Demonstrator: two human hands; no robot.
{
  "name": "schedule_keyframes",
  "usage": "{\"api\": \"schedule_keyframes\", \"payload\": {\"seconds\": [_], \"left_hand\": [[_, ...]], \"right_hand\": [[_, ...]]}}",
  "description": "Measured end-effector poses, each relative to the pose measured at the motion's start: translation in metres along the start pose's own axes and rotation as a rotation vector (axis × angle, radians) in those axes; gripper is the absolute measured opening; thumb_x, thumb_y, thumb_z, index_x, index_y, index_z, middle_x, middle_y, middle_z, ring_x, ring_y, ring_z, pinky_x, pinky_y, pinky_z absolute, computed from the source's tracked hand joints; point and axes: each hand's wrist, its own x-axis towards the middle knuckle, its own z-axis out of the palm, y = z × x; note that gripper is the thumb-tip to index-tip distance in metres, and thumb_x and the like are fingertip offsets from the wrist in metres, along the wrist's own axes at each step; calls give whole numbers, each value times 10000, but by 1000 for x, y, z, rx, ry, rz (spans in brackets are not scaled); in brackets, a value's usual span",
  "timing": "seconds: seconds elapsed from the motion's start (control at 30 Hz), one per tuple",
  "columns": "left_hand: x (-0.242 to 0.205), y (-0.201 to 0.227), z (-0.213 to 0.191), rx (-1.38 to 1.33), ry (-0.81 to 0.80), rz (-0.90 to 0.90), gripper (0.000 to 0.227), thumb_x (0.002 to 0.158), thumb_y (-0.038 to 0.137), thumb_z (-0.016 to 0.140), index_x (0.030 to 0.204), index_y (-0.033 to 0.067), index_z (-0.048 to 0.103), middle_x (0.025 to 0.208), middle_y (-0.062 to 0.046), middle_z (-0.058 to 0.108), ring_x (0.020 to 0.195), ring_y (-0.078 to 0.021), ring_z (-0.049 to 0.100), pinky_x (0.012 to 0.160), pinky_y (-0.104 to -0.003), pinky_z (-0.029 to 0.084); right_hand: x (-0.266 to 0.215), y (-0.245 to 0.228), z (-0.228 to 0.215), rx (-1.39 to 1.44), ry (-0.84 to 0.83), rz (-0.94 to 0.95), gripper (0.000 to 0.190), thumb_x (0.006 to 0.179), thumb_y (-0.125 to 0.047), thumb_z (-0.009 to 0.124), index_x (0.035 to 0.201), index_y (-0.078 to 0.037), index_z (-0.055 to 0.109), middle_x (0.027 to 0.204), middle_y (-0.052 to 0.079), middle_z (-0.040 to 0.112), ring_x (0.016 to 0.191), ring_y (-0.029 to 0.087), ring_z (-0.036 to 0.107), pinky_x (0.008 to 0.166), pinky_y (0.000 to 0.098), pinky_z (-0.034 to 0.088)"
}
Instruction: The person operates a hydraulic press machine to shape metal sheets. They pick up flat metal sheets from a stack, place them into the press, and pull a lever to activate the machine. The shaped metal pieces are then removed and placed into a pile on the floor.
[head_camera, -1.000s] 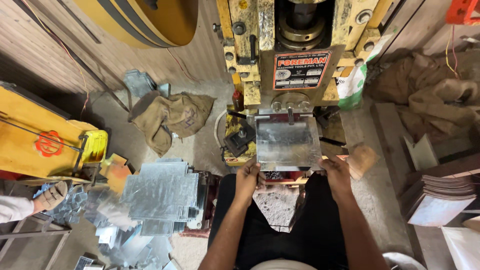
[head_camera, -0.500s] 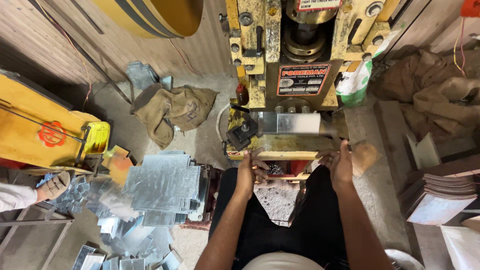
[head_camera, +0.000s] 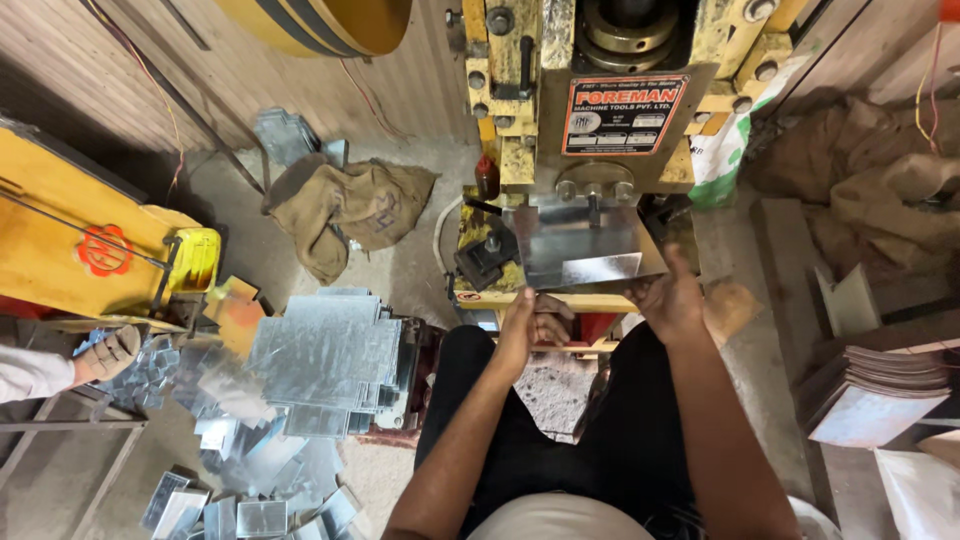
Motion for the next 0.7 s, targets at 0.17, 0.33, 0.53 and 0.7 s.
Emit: {"api": "schedule_keyframes", "payload": {"seconds": [0.17,0.33,0.53,0.7], "left_hand": [[0,5,3,29,-30,32,678,1084,600,298,1116,-28,552,1019,-187,702,729,-204,695,646,-329,603],[-1,-1,11,42,-87,-85,680,1074,580,309,1169,-58,524,1032,-203,705,736,-229,726,668,-368,641],[-5,-18,19,97,-142,-142,689,1072,537,357,1504,3,410,1079,-197,687,749,-205,704,671,-324,612],[-4,-28,25,5,39,-128,491,1053,354,478,1410,19,446,898,-104,667,668,-180,684,582,-289,577]], "right_hand": [[-13,-14,2,-145,85,-153,167,998,-234,603,1072,-85,610,900,72,638,654,192,544,683,394,512],[-32,-6,-34,-127,180,-364,131,1028,-144,566,1066,-25,528,927,117,625,720,224,588,690,394,518],[-86,-9,1,-111,215,-211,349,898,-160,480,1236,-95,537,1137,61,685,938,202,707,755,407,578],[-98,19,17,-310,-103,14,427,934,-258,616,1275,-3,575,1086,129,724,901,248,715,812,410,588]]}}
